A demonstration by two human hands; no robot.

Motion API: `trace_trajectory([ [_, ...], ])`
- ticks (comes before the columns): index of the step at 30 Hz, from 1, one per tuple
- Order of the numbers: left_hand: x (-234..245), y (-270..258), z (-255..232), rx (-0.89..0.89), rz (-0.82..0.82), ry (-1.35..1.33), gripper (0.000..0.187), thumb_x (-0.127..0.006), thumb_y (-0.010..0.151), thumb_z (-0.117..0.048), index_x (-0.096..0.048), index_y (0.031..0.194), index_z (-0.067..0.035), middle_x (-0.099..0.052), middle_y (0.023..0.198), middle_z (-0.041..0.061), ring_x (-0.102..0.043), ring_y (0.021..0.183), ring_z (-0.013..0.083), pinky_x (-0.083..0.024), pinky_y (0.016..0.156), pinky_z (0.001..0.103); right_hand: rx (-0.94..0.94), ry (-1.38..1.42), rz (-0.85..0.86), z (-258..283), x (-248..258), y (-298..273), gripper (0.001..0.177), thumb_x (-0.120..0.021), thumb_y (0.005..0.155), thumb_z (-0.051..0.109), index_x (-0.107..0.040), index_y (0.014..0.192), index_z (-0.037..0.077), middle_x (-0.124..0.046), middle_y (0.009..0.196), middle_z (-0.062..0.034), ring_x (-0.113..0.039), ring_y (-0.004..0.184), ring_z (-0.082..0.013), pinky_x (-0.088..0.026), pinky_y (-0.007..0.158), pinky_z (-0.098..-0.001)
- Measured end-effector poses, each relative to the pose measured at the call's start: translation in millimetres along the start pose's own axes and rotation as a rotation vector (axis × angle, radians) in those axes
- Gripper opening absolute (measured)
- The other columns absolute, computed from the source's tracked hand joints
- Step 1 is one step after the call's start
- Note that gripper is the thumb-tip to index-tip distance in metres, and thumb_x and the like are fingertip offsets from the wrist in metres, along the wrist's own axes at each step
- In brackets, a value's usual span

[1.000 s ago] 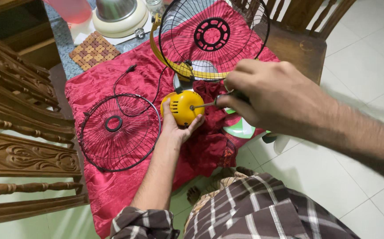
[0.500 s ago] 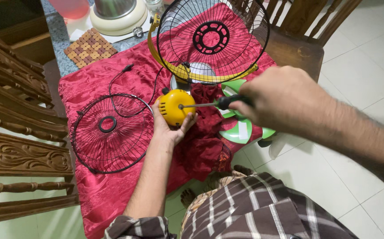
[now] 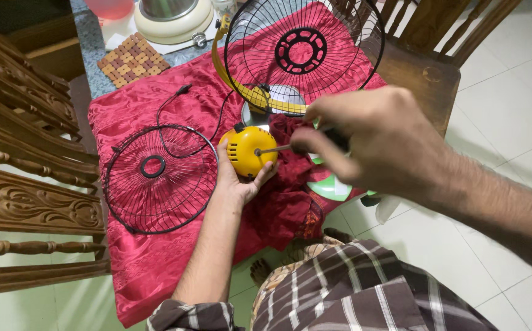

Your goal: The person cleans a fan cage and motor housing with a red cloth, then uses a screwdriver to remove screws from the yellow motor casing. The person separates the motor from its yellow housing and wipes the exposed motor components.

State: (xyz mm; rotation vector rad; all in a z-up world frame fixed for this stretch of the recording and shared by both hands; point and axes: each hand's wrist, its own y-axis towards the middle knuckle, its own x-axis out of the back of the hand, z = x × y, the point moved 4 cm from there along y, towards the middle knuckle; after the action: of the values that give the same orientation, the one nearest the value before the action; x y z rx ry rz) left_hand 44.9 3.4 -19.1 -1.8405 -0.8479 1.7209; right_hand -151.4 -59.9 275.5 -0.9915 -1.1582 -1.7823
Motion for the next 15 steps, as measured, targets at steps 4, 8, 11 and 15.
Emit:
trace_trajectory([
  [4,3.7,-0.3,-1.2,0.033,-0.016,-0.057,0.092,-0.078,0.064,-0.069,-0.059,0.137,-0.016,-0.057,0.132,0.023,-0.059,0.110,0.0509,-0.068,0.065,0.043,-0.289,0.143,-0.080,-13.9,5.4,3.5,0.026,-0.065,0.100,0.028,-0.077,0.099,0.004,-0.079,0.084,-0.0095,-0.078,0.072,-0.0142,-0.063,0.067,-0.0338],
  [8,4.0,-0.3,-1.6,0.012,-0.004,-0.032,0.095,-0.079,0.062,-0.068,-0.059,0.138,-0.015,-0.057,0.133,0.023,-0.060,0.110,0.0516,-0.068,0.063,0.041,-0.660,-0.099,0.379,-27.3,-0.4,0.3,0.040,-0.068,0.099,0.047,-0.070,0.122,0.015,-0.078,0.074,-0.0110,-0.078,0.066,-0.0171,-0.064,0.068,-0.0324],
  [11,3.2,0.5,-2.4,0.000,-0.010,-0.023,0.095,-0.078,0.061,-0.068,-0.059,0.138,-0.015,-0.058,0.133,0.023,-0.061,0.110,0.0522,-0.068,0.062,0.041,-0.314,-0.291,0.427,-16.7,0.1,5.7,0.034,-0.071,0.094,0.045,-0.078,0.108,0.015,-0.075,0.075,-0.0068,-0.076,0.067,-0.0190,-0.064,0.068,-0.0352],
  [15,5.7,1.2,-6.4,0.018,-0.024,-0.084,0.099,-0.077,0.064,-0.070,-0.056,0.141,-0.010,-0.056,0.134,0.027,-0.061,0.110,0.0540,-0.069,0.063,0.043,0.293,-0.449,0.414,1.0,-3.7,4.8,0.027,-0.065,0.093,0.024,-0.074,0.115,0.011,-0.074,0.085,-0.0057,-0.073,0.067,-0.0181,-0.062,0.063,-0.0357],
])
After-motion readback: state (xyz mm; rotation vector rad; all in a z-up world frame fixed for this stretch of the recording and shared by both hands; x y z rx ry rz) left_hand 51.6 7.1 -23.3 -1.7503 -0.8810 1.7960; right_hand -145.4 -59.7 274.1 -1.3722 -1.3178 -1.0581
